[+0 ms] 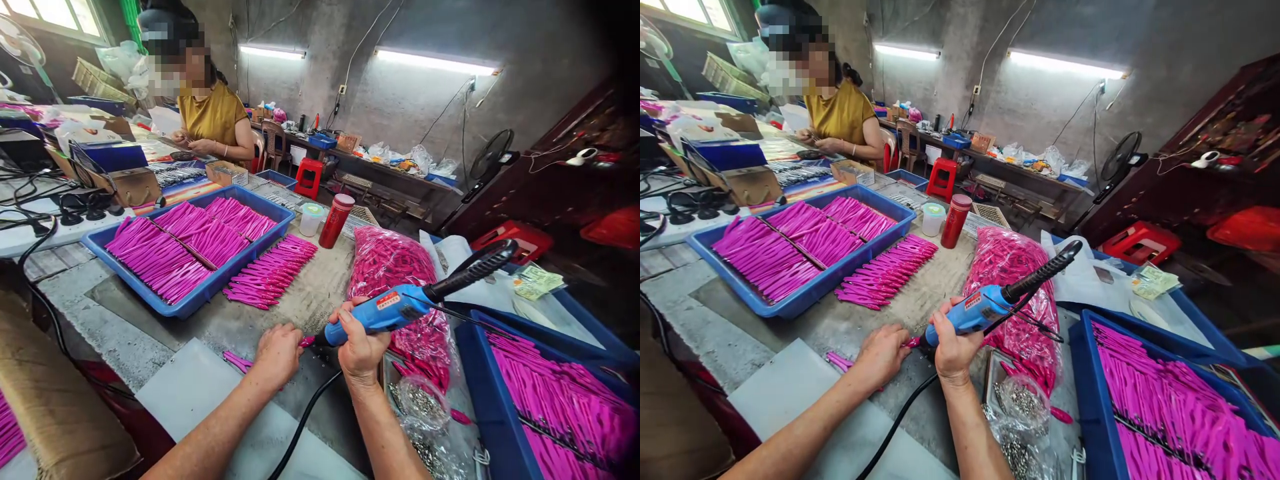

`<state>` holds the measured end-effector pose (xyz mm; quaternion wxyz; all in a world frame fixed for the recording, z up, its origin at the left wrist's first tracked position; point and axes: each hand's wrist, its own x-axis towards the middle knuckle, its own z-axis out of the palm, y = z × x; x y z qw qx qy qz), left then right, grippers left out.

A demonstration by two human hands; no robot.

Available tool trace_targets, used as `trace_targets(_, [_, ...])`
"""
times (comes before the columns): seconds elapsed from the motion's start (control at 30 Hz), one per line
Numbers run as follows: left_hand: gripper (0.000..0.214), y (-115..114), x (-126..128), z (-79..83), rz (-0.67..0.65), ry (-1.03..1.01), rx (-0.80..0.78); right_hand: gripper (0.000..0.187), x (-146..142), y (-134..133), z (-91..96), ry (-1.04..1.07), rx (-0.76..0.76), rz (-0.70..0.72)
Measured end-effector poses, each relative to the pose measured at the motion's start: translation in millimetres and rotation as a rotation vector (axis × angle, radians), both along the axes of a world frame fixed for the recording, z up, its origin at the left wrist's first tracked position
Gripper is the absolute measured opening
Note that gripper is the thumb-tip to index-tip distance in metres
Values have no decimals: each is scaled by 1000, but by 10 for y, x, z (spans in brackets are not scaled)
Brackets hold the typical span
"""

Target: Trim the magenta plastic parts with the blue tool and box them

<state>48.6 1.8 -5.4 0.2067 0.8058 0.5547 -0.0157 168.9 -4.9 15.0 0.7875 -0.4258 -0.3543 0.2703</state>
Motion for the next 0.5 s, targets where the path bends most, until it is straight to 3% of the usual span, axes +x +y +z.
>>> trace_targets(0.5, [14, -5, 2, -41, 6, -36, 5, 33, -29, 55, -39, 5, -15, 26])
